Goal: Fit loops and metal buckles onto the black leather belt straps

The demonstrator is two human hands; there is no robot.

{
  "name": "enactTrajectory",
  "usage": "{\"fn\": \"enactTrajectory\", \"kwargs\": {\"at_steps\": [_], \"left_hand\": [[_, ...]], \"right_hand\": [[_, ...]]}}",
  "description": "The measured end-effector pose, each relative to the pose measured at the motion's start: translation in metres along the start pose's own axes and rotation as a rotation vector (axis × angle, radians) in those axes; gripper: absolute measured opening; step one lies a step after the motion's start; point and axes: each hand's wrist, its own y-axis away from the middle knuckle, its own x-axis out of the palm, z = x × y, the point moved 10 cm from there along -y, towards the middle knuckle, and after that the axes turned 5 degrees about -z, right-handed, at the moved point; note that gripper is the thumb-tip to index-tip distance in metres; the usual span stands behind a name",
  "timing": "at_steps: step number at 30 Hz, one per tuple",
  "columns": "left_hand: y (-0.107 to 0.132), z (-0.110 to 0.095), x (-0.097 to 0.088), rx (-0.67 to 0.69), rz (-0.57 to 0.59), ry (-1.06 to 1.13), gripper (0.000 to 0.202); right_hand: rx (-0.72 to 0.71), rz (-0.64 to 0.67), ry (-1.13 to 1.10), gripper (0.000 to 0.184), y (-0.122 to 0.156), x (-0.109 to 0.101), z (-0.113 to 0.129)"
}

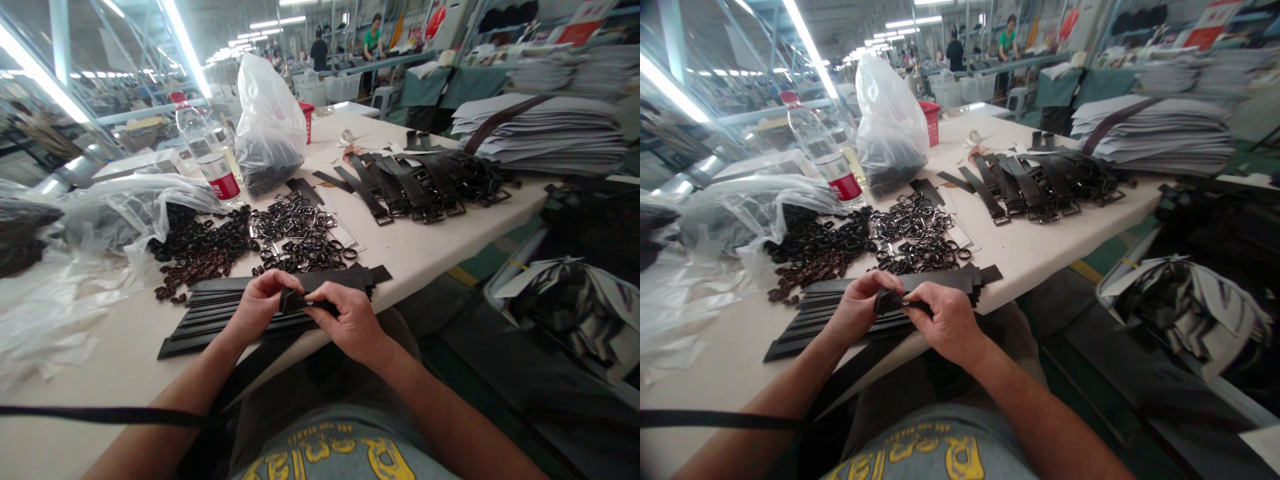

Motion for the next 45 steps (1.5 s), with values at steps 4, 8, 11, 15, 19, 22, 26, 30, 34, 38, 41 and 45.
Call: {"fn": "enactTrajectory", "kwargs": {"at_steps": [4, 8, 11, 15, 19, 22, 26, 30, 34, 38, 41, 45], "left_hand": [[0.002, 0.007, -0.002, -0.100, -0.031, 0.026, 0.023], [0.001, 0.010, -0.001, -0.146, -0.030, 0.149, 0.036], [0.000, 0.022, -0.006, -0.232, -0.067, 0.158, 0.032], [0.001, 0.032, -0.011, -0.324, -0.090, 0.173, 0.035], [0.001, 0.031, -0.006, -0.336, -0.050, 0.185, 0.039], [0.002, 0.027, 0.003, -0.282, 0.028, 0.118, 0.038], [0.004, 0.021, 0.008, -0.184, 0.053, -0.020, 0.035], [0.005, 0.017, 0.009, -0.164, 0.039, -0.105, 0.036], [0.006, 0.012, 0.010, -0.133, 0.015, -0.165, 0.034], [0.007, 0.009, 0.009, -0.041, -0.011, -0.196, 0.051], [0.009, 0.002, 0.008, 0.092, -0.005, -0.236, 0.070], [0.012, -0.018, 0.006, 0.339, -0.038, -0.468, 0.038]], "right_hand": [[-0.047, -0.061, 0.164, 0.005, -0.003, -0.006, 0.005], [-0.102, -0.103, 0.325, 0.008, -0.006, -0.012, 0.009], [-0.138, -0.084, 0.398, 0.010, -0.005, -0.009, 0.012], [-0.177, -0.073, 0.460, 0.012, -0.003, -0.006, 0.014], [-0.201, -0.069, 0.489, 0.013, -0.003, -0.003, 0.018], [-0.216, -0.080, 0.524, 0.014, -0.003, -0.001, 0.021], [-0.193, -0.084, 0.532, 0.013, -0.002, 0.002, 0.018], [-0.119, -0.083, 0.433, 0.008, -0.001, 0.002, 0.009], [-0.051, -0.100, 0.335, 0.007, -0.001, 0.002, 0.001], [0.038, -0.111, 0.276, 0.011, -0.002, 0.000, -0.007], [0.105, -0.130, 0.251, 0.009, -0.002, -0.005, -0.014], [0.138, -0.130, 0.275, 0.003, -0.001, -0.010, -0.019]]}}
